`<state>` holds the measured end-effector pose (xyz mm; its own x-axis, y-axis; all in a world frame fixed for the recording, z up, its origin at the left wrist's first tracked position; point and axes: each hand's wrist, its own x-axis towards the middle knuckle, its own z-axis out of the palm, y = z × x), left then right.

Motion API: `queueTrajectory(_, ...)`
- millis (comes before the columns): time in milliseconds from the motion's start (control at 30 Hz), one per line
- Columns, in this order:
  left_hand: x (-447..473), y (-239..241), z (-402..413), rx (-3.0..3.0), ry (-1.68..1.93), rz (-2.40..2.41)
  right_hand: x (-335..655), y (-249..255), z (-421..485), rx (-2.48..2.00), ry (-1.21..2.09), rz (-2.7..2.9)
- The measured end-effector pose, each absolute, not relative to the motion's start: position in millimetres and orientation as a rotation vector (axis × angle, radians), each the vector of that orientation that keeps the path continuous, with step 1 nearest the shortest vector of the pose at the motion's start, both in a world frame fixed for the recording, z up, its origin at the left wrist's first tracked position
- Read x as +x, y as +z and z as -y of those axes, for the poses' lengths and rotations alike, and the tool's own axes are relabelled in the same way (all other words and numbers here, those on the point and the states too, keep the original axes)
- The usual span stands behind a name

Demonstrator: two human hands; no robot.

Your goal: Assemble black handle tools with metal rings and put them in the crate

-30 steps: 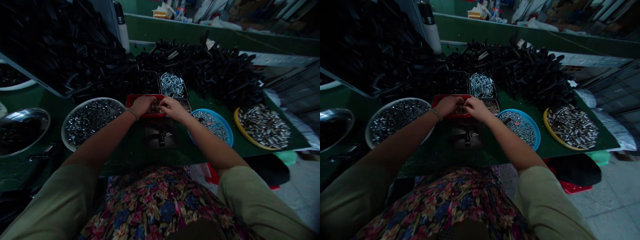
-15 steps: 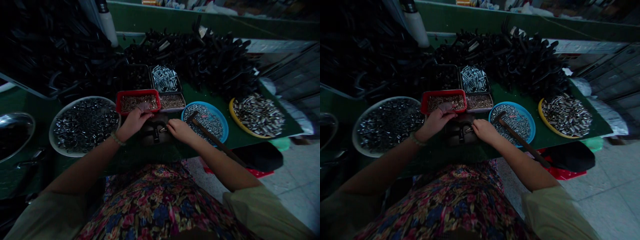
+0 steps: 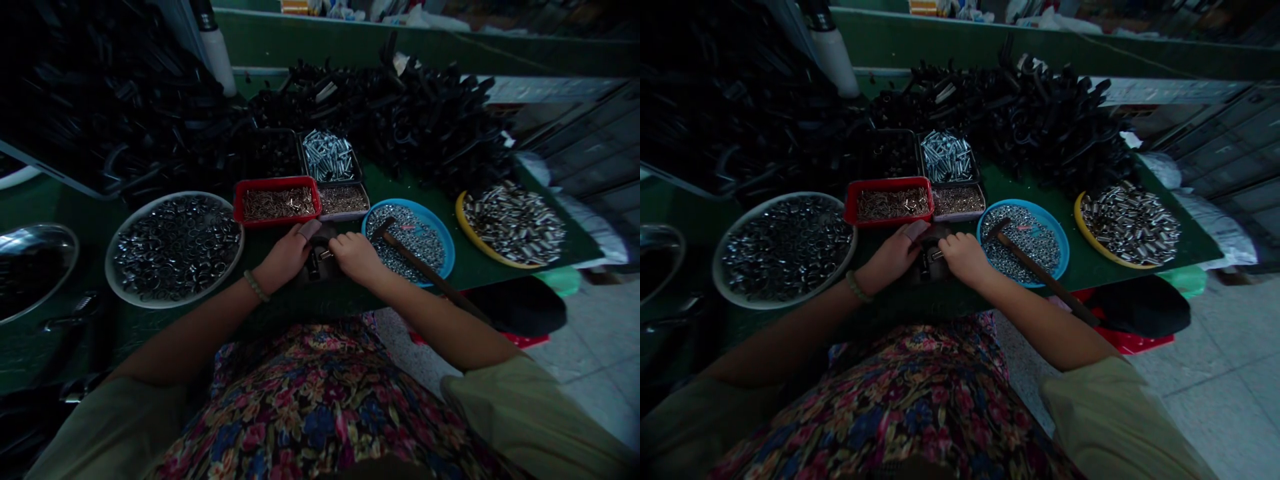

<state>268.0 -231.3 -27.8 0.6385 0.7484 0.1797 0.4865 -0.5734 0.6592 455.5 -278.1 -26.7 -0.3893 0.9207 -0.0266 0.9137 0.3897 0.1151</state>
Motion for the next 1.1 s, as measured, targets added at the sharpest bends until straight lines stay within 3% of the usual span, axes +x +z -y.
queueTrajectory(200,269,-21,242,2.543,0.335,-0.989,465,-24,287,1.725,0.137,-2.525)
queueTrajectory(367,254,-36,238,2.612,0.375,-0.872,534,-18,307,2.241,0.338,-2.042)
queueTrajectory(500,239,-46,238,2.730,0.448,-0.865,560,-25,323,2.282,0.090,-1.962)
queueTrajectory(633,233,-50,241,2.749,0.416,-0.928,521,-13,335,2.443,-0.173,-2.255)
queueTrajectory(767,234,-50,243,2.715,0.436,-0.953,481,5,336,2.319,-0.506,-2.519)
queueTrajectory(1100,234,-59,240,2.523,0.568,-1.029,444,14,320,2.270,-0.650,-2.547)
